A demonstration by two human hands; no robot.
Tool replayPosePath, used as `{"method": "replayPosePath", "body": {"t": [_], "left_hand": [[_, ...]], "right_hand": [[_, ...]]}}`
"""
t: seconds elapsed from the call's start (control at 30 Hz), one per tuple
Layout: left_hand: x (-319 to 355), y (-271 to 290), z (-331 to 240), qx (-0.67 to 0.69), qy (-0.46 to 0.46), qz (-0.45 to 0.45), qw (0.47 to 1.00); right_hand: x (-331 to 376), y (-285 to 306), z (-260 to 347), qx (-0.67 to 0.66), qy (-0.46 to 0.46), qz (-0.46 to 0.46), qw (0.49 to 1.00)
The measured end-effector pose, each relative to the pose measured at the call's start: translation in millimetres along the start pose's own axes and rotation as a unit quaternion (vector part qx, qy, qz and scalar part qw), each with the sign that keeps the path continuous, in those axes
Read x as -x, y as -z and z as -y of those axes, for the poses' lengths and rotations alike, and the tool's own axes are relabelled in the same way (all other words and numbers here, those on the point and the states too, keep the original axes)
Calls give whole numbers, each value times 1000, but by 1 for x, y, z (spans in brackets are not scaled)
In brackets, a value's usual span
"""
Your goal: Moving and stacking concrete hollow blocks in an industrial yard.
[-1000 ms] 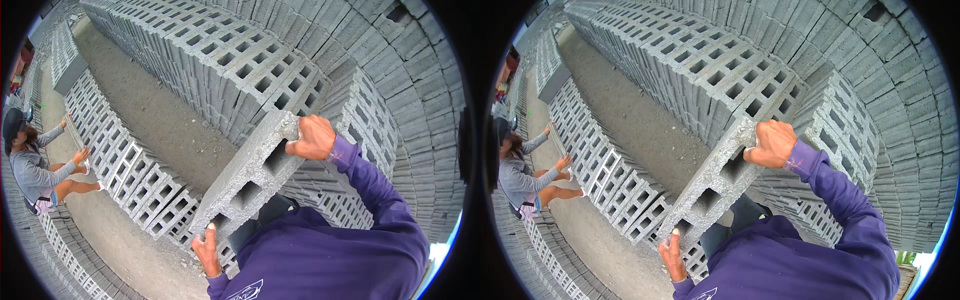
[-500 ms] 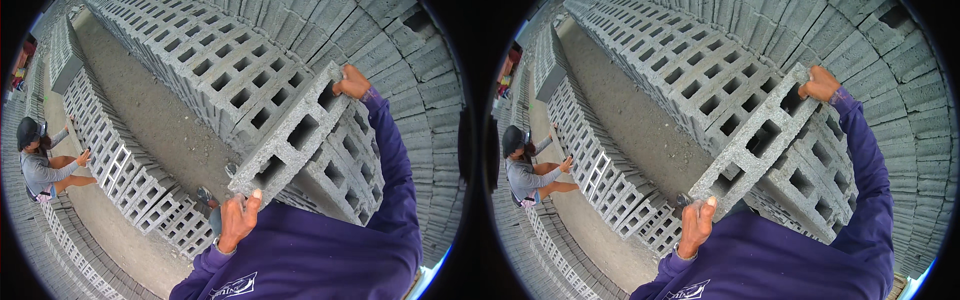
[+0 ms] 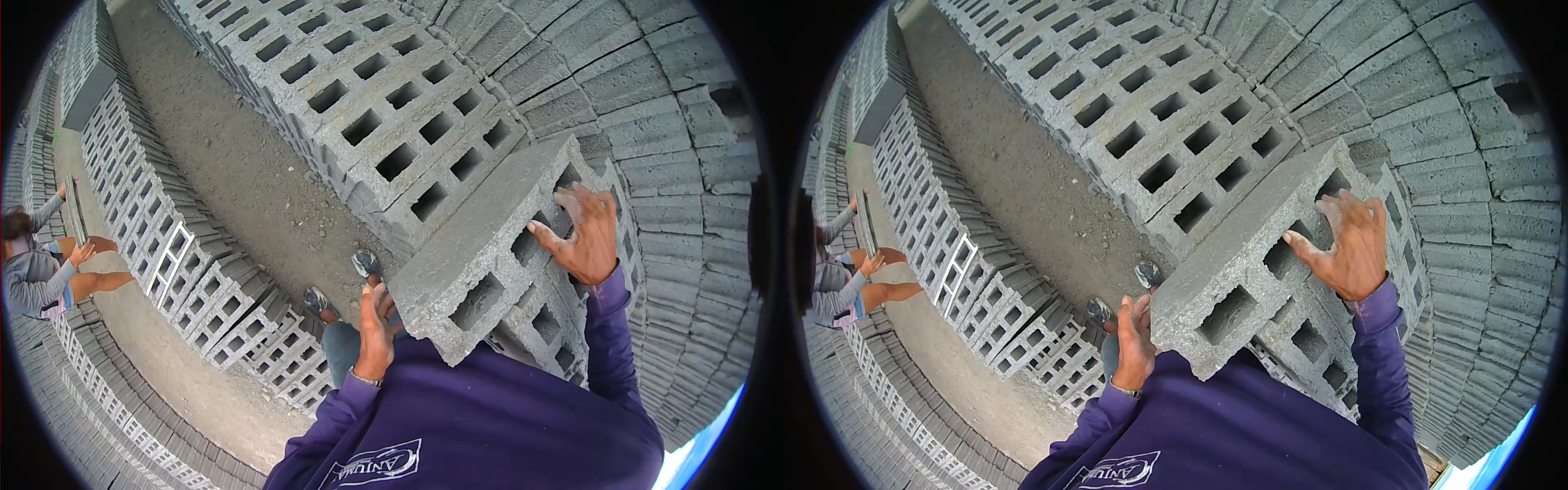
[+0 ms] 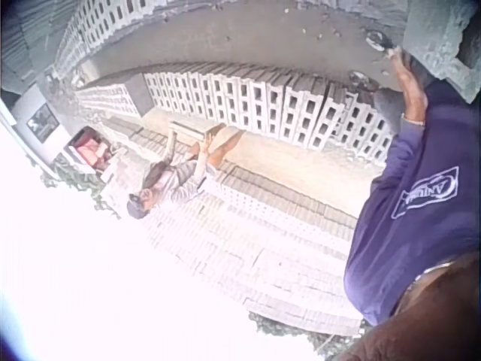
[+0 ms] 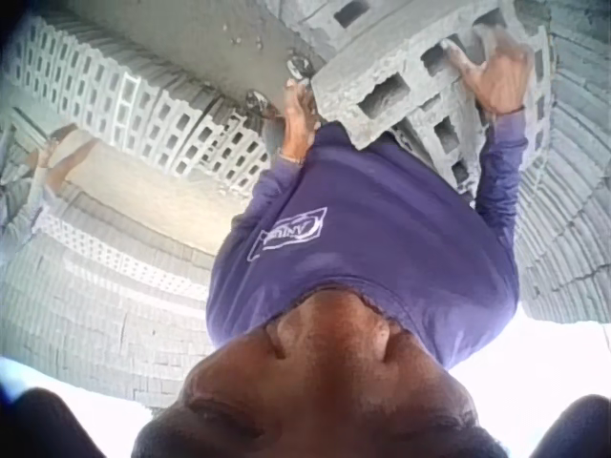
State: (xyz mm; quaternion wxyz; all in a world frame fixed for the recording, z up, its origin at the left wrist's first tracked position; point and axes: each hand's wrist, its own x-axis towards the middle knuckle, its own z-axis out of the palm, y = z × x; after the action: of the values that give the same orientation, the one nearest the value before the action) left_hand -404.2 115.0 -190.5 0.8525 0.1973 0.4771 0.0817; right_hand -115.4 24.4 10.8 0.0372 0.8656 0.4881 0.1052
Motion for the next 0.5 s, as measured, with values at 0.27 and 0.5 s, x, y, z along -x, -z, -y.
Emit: {"method": "replayPosePath", "body": {"t": [0.27, 0.5], "left_hand": [[-18, -54, 12, 299, 33, 81, 950], [-22, -65, 13, 374, 46, 104, 921]], "right_hand": [[2, -22, -19, -27, 34, 63, 997], [-9, -40, -28, -156, -44, 72, 984]]}}
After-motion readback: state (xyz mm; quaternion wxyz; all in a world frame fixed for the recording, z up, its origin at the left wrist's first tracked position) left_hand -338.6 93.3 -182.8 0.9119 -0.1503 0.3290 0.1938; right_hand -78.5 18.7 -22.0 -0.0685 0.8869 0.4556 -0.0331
